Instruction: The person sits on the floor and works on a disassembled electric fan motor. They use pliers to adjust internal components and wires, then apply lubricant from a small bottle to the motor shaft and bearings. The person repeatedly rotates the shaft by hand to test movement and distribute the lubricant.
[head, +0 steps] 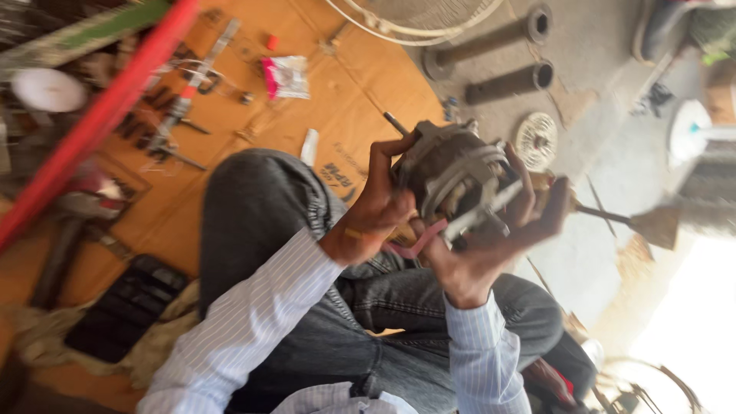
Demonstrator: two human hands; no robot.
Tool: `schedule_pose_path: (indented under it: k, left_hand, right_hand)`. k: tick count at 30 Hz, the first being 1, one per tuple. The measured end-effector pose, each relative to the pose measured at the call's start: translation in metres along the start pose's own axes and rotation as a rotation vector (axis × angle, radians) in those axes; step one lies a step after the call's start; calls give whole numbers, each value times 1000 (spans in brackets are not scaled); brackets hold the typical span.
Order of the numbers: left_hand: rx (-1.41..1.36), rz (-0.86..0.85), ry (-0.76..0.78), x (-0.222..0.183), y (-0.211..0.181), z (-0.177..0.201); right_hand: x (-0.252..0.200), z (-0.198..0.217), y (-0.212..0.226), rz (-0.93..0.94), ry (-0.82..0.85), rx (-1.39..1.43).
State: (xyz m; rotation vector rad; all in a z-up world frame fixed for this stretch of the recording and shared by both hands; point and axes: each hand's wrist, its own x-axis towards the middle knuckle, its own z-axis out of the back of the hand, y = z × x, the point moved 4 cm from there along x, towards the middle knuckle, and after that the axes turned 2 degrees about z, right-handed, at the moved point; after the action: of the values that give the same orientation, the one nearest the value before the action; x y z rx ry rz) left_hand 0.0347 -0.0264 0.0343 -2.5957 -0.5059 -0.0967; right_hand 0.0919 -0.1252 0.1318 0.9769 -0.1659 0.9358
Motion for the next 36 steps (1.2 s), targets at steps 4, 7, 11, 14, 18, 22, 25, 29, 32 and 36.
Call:
schedule_pose_path:
  k: [4, 7, 11, 14, 18, 22, 25, 29, 32, 36]
  left_hand:
    - [59, 59, 168, -14, -10, -29]
    - [111, 79, 300, -23, -9, -39]
    - [371, -71, 398, -31, -13, -44]
    - [394, -91, 446, -30, -20, -47]
    - [434, -45, 471, -29, -22, -55]
    - [477, -111, 467, -27, -22, -57]
    - [489, -74, 481, -28, -23, -63]
    - [514, -113, 409, -29, -42, -85]
    - [606, -155, 321, -28, -68, -110]
    - [784, -129, 143, -21, -89, -130]
  right_hand:
    - [-25, 19, 4, -63, -47, 62]
    - [-44, 22, -3, -91, -142, 57]
    - [-48, 33, -5, -120, -181, 35]
    - [-41, 35, -4, -124, -205, 20]
    - [-41, 41, 4, -108, -256, -6]
    - [-45, 37, 8, -106, -295, 12]
    - [-37, 44, 22, -107, -313, 28]
    - [-19, 66, 46, -92, -393, 37]
    - [-15, 66, 62, -103, -477, 54]
    - [-20, 45, 74, -108, -474, 143]
